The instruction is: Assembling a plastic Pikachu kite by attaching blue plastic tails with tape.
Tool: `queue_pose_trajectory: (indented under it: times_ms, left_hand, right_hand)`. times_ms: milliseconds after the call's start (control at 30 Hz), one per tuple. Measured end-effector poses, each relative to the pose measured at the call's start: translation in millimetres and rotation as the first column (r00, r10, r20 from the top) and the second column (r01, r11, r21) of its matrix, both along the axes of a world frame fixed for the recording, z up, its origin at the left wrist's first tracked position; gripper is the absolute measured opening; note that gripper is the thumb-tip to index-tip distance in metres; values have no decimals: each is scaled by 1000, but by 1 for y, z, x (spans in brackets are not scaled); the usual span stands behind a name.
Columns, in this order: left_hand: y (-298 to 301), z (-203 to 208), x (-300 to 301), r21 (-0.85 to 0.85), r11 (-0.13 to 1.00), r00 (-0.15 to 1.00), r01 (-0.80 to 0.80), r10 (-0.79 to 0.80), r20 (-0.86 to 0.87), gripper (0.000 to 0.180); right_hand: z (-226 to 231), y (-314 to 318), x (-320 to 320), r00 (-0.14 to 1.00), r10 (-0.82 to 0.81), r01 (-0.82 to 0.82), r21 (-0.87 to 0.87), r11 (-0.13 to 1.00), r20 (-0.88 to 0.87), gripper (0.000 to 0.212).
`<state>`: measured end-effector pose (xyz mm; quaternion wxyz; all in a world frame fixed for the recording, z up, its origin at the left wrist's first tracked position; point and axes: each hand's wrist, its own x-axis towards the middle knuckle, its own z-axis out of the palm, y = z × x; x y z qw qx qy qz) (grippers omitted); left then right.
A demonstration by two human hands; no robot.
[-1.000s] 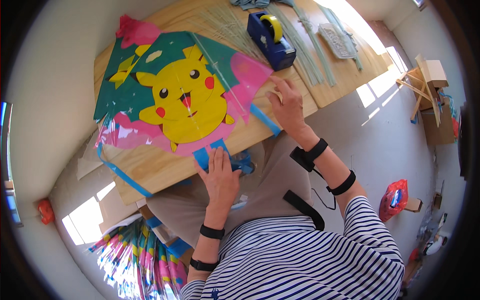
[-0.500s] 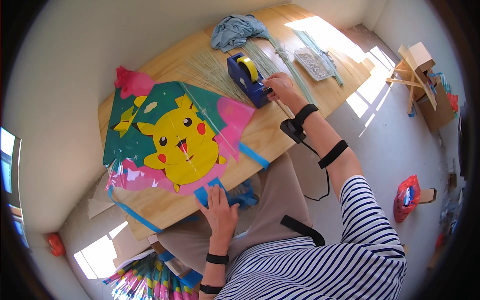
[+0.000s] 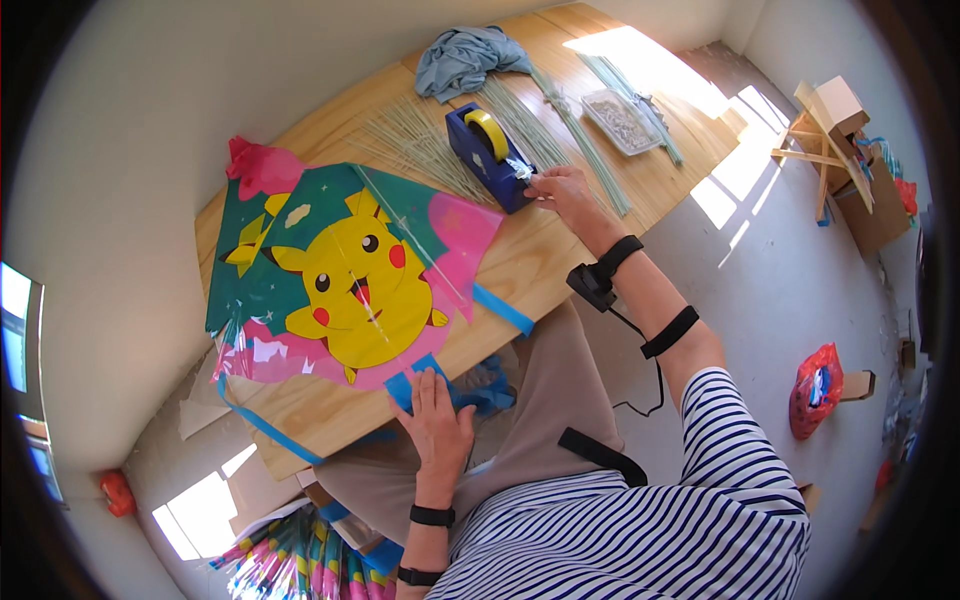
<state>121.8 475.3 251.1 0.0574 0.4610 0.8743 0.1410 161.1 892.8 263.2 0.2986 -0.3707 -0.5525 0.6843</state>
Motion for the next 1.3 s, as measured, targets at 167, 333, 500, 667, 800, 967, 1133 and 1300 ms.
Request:
queue_pose_trajectory:
  times_ms: [167, 333, 500, 667, 800, 967, 1133, 1300]
  left_hand:
    - [0, -1, 0, 44, 999, 999, 1, 1, -40, 69]
    - [1, -1, 1, 14, 1000, 1000, -8, 8, -7, 71]
    - [-1, 0, 0, -7, 1000, 1000, -8, 8, 1, 73]
    - [1, -2, 1, 10, 1000, 1000, -7, 7, -15, 73]
    - [0, -2, 2, 4, 1000, 1000, -8, 8, -6, 73]
    - [-1, -2, 2, -4, 1000, 1000, -11, 11, -17, 72]
    - [-1, -4, 3, 21, 1000, 999, -11, 12, -41, 69]
    - [3, -2, 1, 7, 1000, 999, 6, -5, -42, 70]
  right_hand:
    - [-9, -16, 4, 979, -101, 42, -307, 951, -178, 20]
    - [-23, -28, 23, 896, -259, -14, -607, 795, -361, 25]
    - [3, -40, 15, 909, -252, 7, -592, 806, -332, 23]
    - [-13, -34, 4, 928, -231, 77, -455, 887, -292, 19]
    - [-27, -26, 0, 906, -197, 49, -372, 927, -373, 14]
    - [-30, -29, -1, 908, -228, 87, -376, 923, -351, 10]
    - [-27, -33, -13, 947, -275, 217, -301, 929, -165, 5]
    - [-21, -20, -36, 920, -388, 391, -126, 912, 49, 3]
